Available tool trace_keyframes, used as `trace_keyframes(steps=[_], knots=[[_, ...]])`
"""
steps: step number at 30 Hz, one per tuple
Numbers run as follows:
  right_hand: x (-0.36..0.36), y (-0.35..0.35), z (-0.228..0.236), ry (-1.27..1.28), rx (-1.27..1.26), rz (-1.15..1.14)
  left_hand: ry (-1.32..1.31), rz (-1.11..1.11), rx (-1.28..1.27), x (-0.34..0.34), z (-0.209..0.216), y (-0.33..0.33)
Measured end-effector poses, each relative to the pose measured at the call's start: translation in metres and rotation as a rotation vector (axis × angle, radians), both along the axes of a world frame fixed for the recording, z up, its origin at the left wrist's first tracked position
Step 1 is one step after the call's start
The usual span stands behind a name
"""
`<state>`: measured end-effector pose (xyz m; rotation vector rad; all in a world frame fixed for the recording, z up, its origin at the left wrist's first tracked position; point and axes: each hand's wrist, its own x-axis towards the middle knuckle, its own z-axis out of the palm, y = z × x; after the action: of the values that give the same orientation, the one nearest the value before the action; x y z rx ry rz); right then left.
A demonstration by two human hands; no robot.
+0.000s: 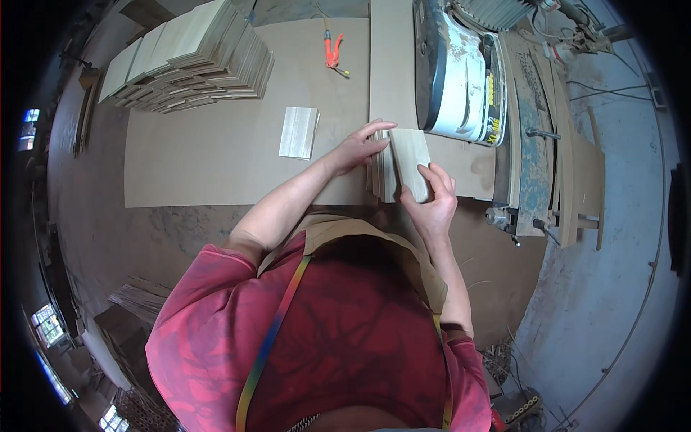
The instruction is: Sanding the faces and edges of wooden blocks using a stationary belt sander machine.
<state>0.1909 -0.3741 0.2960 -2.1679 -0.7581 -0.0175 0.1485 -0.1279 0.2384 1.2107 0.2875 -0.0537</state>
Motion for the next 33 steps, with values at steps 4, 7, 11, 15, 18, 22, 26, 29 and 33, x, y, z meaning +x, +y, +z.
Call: trace_keyframes(steps=[4,7,11,15,18,22,26,29,33], knots=[[-0.002,0.0,-0.01,0.016,0.017,0.05,0.055,-0.055,-0.145,-0.009,0.001,0.014],[-0.004,0.007,-0.016,0.044,0.039,0.066,0.059,-0.07,-0.228,-0.014,-0.01,0.022],[-0.004,0.016,-0.021,0.101,0.088,0.077,0.006,-0.053,-0.333,-0.017,-0.027,0.029],[0.0,0.01,-0.019,0.168,0.179,0.074,0.053,0.018,-0.284,-0.01,-0.008,0.022],[0.002,-0.018,-0.022,0.035,0.102,-0.047,0.069,-0.028,-0.203,-0.019,-0.011,0.036],[0.024,-0.064,-0.053,-0.174,-0.07,-0.221,0.079,-0.048,-0.09,-0.022,-0.019,0.038],[0.054,-0.082,-0.109,-0.387,-0.316,-0.386,0.073,0.021,0.04,-0.021,-0.017,0.034],[0.079,-0.072,-0.124,-0.508,-0.328,-0.335,0.059,0.069,0.118,-0.021,-0.011,0.019],[0.123,-0.047,-0.136,-0.528,-0.294,-0.304,0.028,0.1,0.228,-0.012,-0.011,0.004]])
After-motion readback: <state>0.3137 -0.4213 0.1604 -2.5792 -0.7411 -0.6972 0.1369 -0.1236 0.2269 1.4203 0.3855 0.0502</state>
